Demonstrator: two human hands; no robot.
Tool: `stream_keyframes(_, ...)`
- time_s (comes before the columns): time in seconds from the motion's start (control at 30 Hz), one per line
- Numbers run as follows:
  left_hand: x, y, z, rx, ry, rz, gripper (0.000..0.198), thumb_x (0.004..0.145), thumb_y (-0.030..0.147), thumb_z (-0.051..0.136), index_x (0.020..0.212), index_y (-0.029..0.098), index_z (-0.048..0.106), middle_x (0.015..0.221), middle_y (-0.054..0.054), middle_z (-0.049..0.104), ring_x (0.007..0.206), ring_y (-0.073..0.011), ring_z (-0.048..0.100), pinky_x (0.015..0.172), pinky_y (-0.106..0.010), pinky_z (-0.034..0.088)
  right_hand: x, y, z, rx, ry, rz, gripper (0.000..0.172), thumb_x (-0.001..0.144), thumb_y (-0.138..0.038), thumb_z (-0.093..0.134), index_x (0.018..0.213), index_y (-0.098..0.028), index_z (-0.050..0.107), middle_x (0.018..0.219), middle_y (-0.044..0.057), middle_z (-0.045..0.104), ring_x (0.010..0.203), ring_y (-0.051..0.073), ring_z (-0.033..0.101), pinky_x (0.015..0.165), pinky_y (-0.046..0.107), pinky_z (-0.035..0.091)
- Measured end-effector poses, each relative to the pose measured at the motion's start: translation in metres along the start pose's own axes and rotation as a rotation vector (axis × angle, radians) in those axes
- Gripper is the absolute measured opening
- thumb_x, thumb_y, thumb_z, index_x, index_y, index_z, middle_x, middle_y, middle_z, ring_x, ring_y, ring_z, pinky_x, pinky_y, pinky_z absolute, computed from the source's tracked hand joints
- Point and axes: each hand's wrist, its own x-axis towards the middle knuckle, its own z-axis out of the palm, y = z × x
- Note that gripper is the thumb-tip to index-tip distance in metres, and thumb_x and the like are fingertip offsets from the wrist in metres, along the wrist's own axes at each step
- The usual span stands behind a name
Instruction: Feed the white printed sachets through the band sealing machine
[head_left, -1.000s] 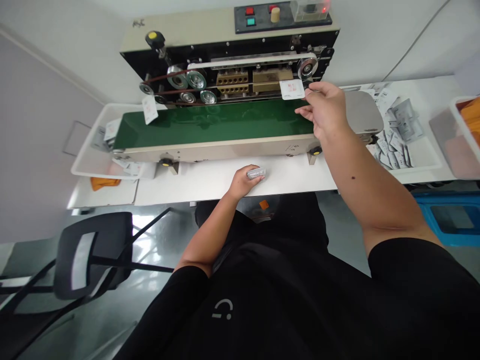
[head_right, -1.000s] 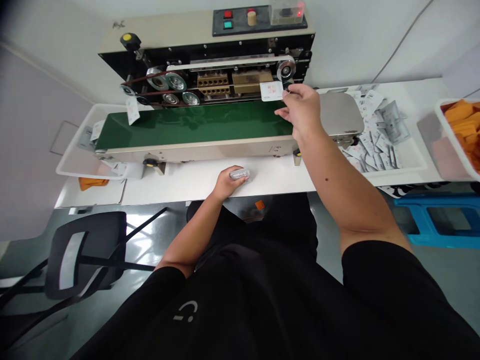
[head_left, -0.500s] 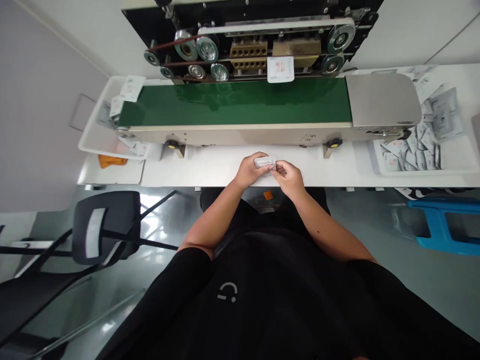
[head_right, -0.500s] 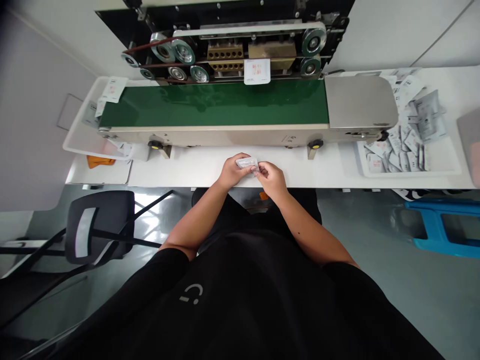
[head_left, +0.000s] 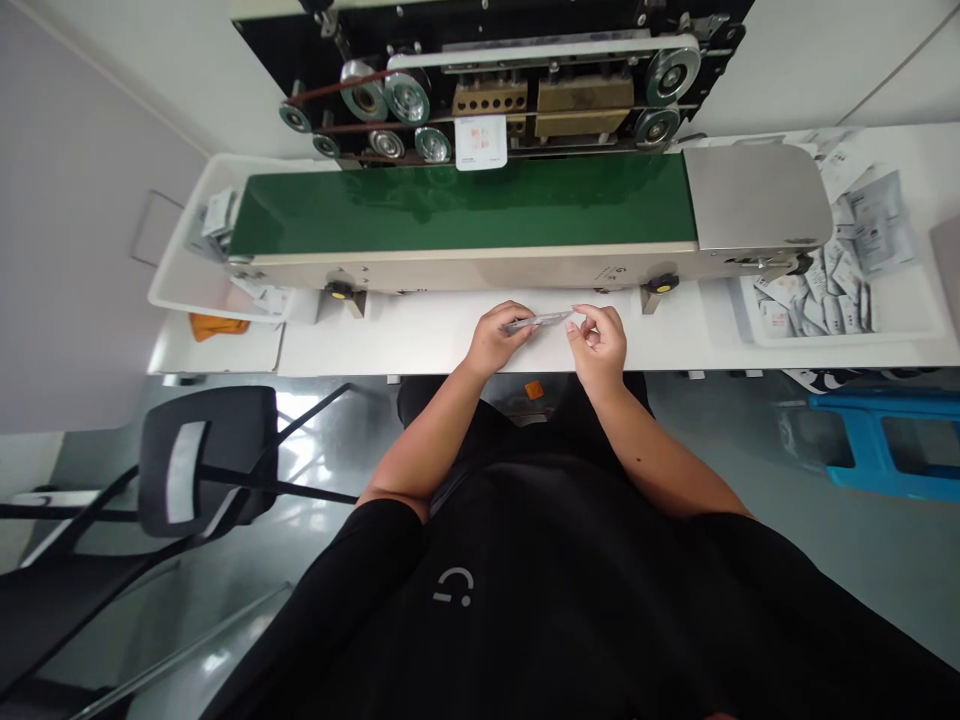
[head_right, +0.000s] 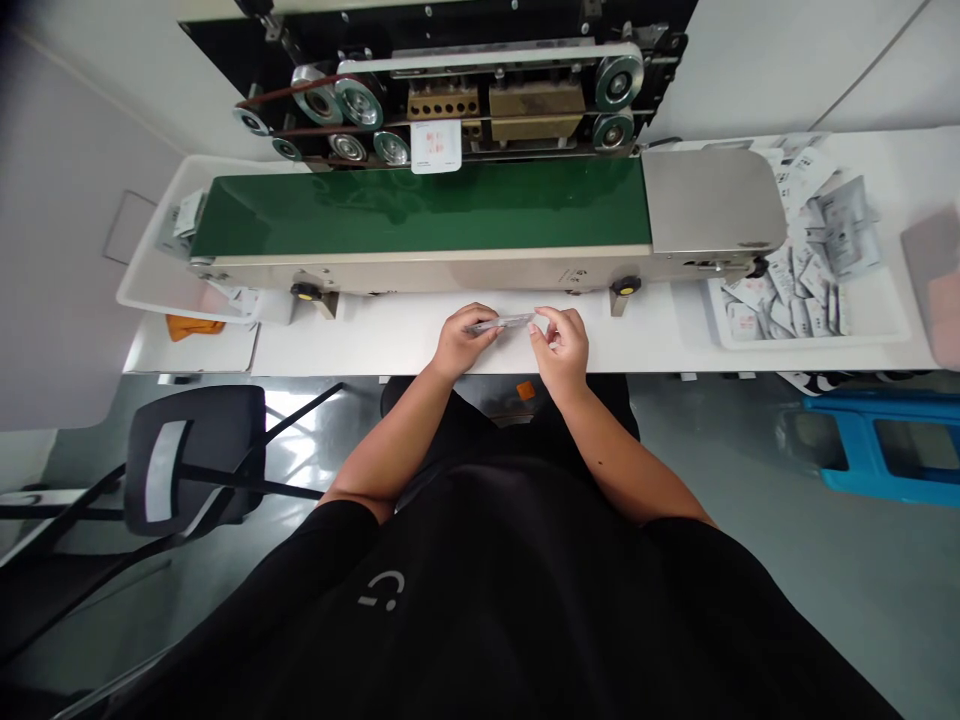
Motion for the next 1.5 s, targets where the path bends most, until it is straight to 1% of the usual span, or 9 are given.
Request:
stream_keyframes(0.13, 0.000, 0.000, 0.001, -0.007, 0.018, 0.102, 0.019, 0.097, 0.039, 0.075, 0.098, 0.020, 0.078, 0.096, -0.008, 0.076, 0.090, -0.0188, 0.070, 0.083, -0.034, 0.057, -0.003, -0.014, -0.009, 0.112, -0.040, 0.010, 0.026, 0.098, -0.045, 0.070, 0.111, -0.023, 0.075, 0.085, 0.004, 0.065, 0.075, 0.014, 0.063, 0.074, 0.031, 0.058)
stream_keyframes(0.37, -0.002, -0.005, 0.002, 0.080, 0.052, 0.224, 0.019, 0.099, 0.039, 0.073, 0.101, 0.023, 0.082, 0.098, -0.009, 0.079, 0.094, -0.0215, 0.071, 0.088, -0.041, 0.056, 0.001, -0.029, -0.017, 0.530, -0.072, 0.551, 0.044, 0.082, -0.049, 0.087, 0.099, -0.022, 0.056, 0.085, 0.003, 0.074, 0.061, 0.010, 0.065, 0.050, 0.019, 0.043)
stream_keyframes(0.57, -0.002, -0.010, 0.001, 0.135, 0.015, 0.259, 0.019, 0.097, 0.044, 0.075, 0.099, 0.027, 0.083, 0.099, -0.007, 0.081, 0.095, -0.0216, 0.070, 0.092, -0.044, 0.053, -0.001, -0.026, -0.028, 0.705, -0.292, 0.947, 0.047, 0.082, -0.054, 0.085, 0.092, -0.016, 0.060, 0.078, 0.007, 0.073, 0.052, 0.010, 0.062, 0.042, 0.018, 0.036)
stream_keyframes(0.8, -0.001, -0.007, -0.002, 0.133, -0.080, 0.283, 0.015, 0.097, 0.040, 0.075, 0.100, 0.028, 0.084, 0.102, -0.007, 0.082, 0.101, -0.0236, 0.068, 0.094, -0.046, 0.053, -0.004, -0.025, -0.040, 0.648, -0.343, 0.891, 0.038, 0.072, -0.039, 0.090, 0.078, -0.015, 0.062, 0.062, 0.003, 0.061, 0.048, 0.008, 0.052, 0.040, 0.018, 0.027)
stream_keyframes(0.93, -0.001, -0.009, -0.001, 0.140, -0.040, 0.249, 0.015, 0.098, 0.038, 0.074, 0.102, 0.026, 0.083, 0.103, -0.008, 0.080, 0.102, -0.0235, 0.070, 0.095, -0.045, 0.053, 0.009, -0.041, -0.066, 0.550, -0.311, 0.804, 0.034, 0.075, -0.036, 0.088, 0.077, -0.015, 0.062, 0.065, 0.003, 0.061, 0.050, 0.007, 0.052, 0.041, 0.018, 0.030)
stream_keyframes(1.1, -0.001, -0.011, 0.000, 0.126, 0.020, 0.203, 0.015, 0.096, 0.036, 0.076, 0.102, 0.023, 0.081, 0.100, -0.009, 0.079, 0.099, -0.0240, 0.070, 0.093, -0.044, 0.056, 0.050, -0.074, -0.124, 0.316, -0.278, 0.479, 0.033, 0.086, -0.040, 0.085, 0.084, -0.015, 0.065, 0.072, 0.004, 0.063, 0.056, 0.007, 0.055, 0.045, 0.017, 0.035)
stream_keyframes(1.2, 0.000, -0.010, 0.001, 0.116, 0.004, 0.195, 0.014, 0.097, 0.035, 0.076, 0.101, 0.023, 0.081, 0.099, -0.010, 0.079, 0.098, -0.0240, 0.070, 0.092, -0.043, 0.057, 0.089, -0.087, -0.150, 0.285, -0.122, 0.284, 0.030, 0.091, -0.037, 0.082, 0.084, -0.016, 0.062, 0.070, 0.003, 0.062, 0.052, 0.008, 0.054, 0.045, 0.018, 0.033)
stream_keyframes(1.33, 0.000, -0.007, 0.001, 0.108, -0.008, 0.160, 0.016, 0.098, 0.037, 0.074, 0.101, 0.022, 0.081, 0.099, -0.010, 0.079, 0.098, -0.0239, 0.071, 0.091, -0.043, 0.058, 0.145, -0.088, -0.156, 0.258, 0.089, 0.412, 0.020, 0.099, -0.016, 0.067, 0.083, -0.018, 0.055, 0.063, -0.001, 0.055, 0.044, 0.007, 0.047, 0.043, 0.021, 0.021)
stream_keyframes(1.5, 0.000, -0.005, 0.001, 0.090, -0.011, 0.158, 0.018, 0.098, 0.038, 0.074, 0.100, 0.022, 0.081, 0.099, -0.011, 0.078, 0.098, -0.0232, 0.071, 0.090, -0.041, 0.059, 0.190, -0.081, -0.141, 0.277, 0.081, 0.520, 0.023, 0.101, -0.003, 0.054, 0.085, -0.018, 0.051, 0.061, -0.004, 0.052, 0.042, 0.004, 0.044, 0.045, 0.021, 0.016)
